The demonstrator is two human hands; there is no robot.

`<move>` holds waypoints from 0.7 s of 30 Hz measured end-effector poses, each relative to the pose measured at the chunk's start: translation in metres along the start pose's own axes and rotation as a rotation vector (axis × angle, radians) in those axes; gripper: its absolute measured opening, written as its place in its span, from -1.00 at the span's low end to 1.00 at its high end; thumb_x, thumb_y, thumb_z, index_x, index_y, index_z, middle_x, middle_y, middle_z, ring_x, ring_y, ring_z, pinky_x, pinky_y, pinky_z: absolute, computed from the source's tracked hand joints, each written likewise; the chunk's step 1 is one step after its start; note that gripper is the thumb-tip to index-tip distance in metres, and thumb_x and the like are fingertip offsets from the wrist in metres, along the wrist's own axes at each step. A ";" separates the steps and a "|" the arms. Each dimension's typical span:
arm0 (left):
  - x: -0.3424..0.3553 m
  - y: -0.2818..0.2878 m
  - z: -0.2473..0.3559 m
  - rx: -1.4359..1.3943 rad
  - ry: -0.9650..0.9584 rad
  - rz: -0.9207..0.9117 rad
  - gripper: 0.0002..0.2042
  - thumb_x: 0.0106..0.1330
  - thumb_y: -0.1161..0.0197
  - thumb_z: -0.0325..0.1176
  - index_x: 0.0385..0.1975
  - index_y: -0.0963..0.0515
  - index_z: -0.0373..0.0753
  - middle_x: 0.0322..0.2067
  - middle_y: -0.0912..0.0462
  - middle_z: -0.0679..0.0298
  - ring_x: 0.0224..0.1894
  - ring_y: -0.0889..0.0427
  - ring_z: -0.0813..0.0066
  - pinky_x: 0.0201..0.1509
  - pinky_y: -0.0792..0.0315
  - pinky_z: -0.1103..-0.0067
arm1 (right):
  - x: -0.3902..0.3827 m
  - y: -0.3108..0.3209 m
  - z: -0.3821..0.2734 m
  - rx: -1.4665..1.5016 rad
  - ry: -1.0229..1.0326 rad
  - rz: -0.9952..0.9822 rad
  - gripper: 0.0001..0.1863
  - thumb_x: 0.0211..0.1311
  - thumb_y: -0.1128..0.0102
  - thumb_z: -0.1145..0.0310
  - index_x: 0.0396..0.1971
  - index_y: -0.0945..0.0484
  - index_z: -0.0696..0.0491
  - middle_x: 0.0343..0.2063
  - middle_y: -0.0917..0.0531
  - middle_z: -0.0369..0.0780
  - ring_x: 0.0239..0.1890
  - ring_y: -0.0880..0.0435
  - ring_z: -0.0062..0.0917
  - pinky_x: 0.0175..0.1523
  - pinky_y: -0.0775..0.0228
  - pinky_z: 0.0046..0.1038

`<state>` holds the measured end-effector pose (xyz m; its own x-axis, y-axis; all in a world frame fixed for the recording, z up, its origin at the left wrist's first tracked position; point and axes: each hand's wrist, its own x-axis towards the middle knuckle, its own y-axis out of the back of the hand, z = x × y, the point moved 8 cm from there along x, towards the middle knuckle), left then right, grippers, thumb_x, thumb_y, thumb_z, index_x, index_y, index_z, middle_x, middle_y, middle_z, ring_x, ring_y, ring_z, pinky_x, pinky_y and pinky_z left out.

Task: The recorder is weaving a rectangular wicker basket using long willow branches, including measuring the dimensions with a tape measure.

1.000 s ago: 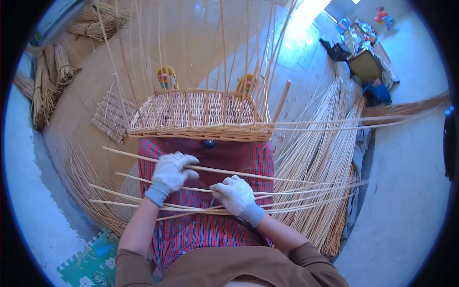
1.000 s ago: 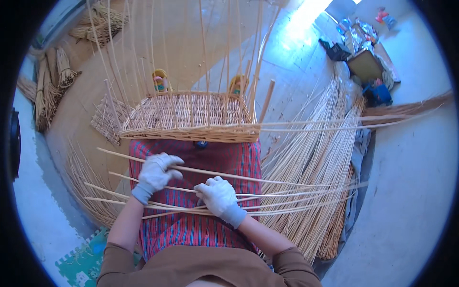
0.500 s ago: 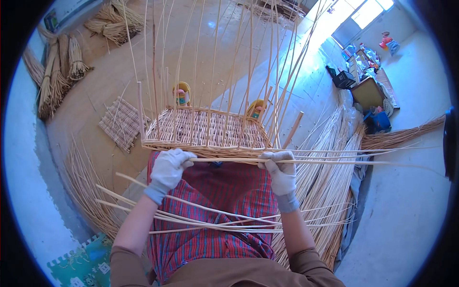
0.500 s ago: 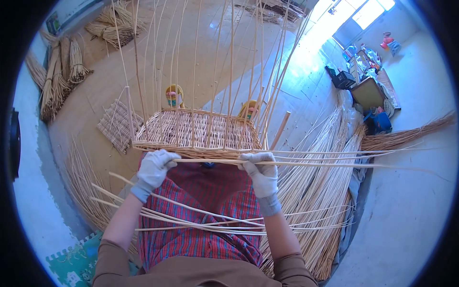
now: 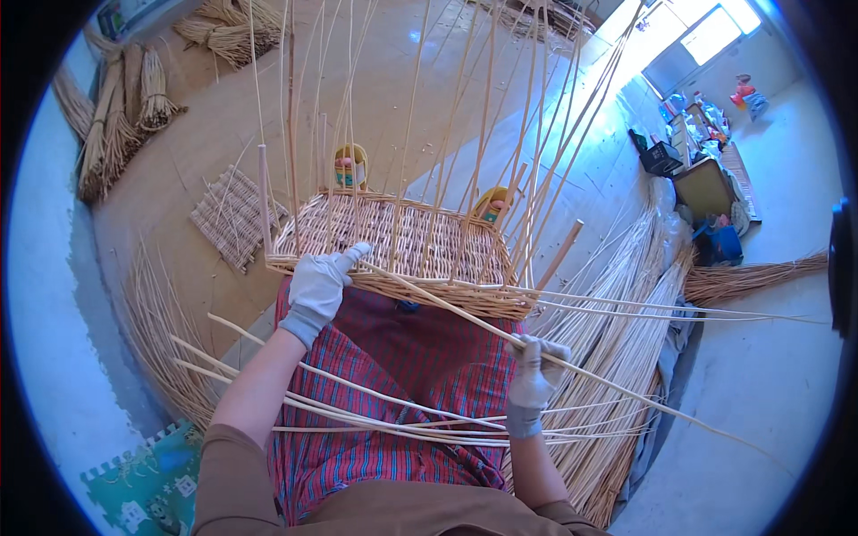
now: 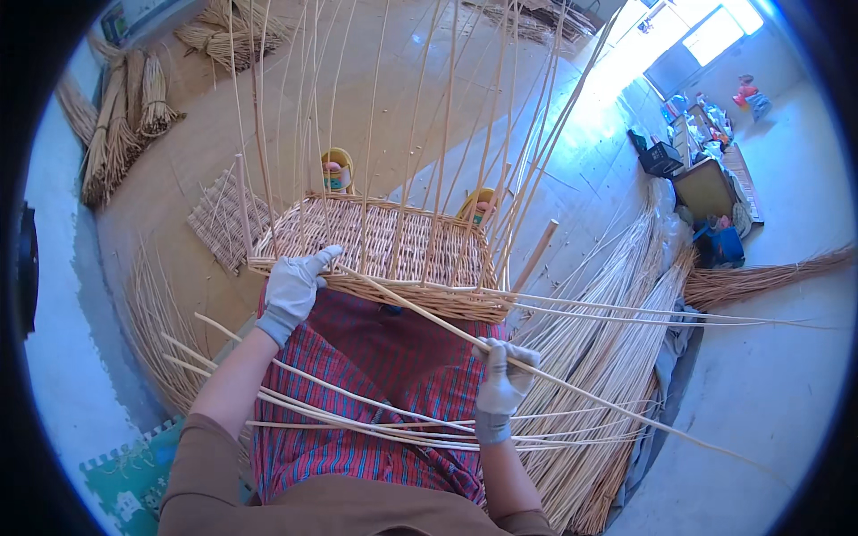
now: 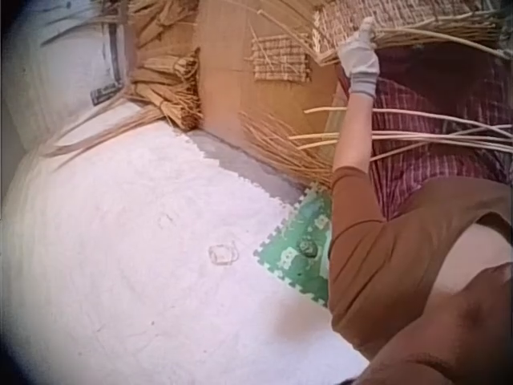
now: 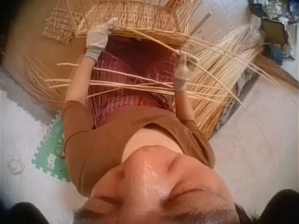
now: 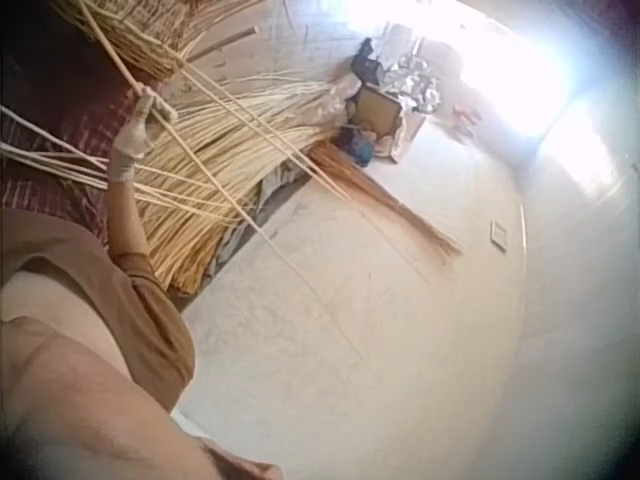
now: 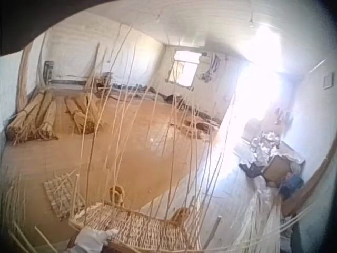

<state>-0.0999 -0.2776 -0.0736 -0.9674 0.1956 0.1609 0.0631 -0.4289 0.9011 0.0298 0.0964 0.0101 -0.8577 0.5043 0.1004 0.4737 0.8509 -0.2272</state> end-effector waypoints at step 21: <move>0.024 -0.049 0.048 -0.973 0.587 -0.552 -0.59 0.52 -0.21 -0.01 0.04 -0.59 -0.27 -0.48 -0.69 0.21 -0.62 -0.68 0.46 -0.69 -0.52 0.54 | 0.089 0.015 0.080 0.076 -0.405 -0.199 -0.87 0.46 -0.25 0.47 -0.17 -0.45 0.00 -0.27 -0.69 -0.21 -0.24 -0.78 -0.42 -0.16 -0.76 -0.37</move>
<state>-0.1142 -0.2098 -0.0943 -0.7861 0.2423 -0.5687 -0.3476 -0.9340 0.0826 -0.0554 0.1419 -0.0620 -0.9467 0.2210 -0.2342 0.2888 0.9045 -0.3137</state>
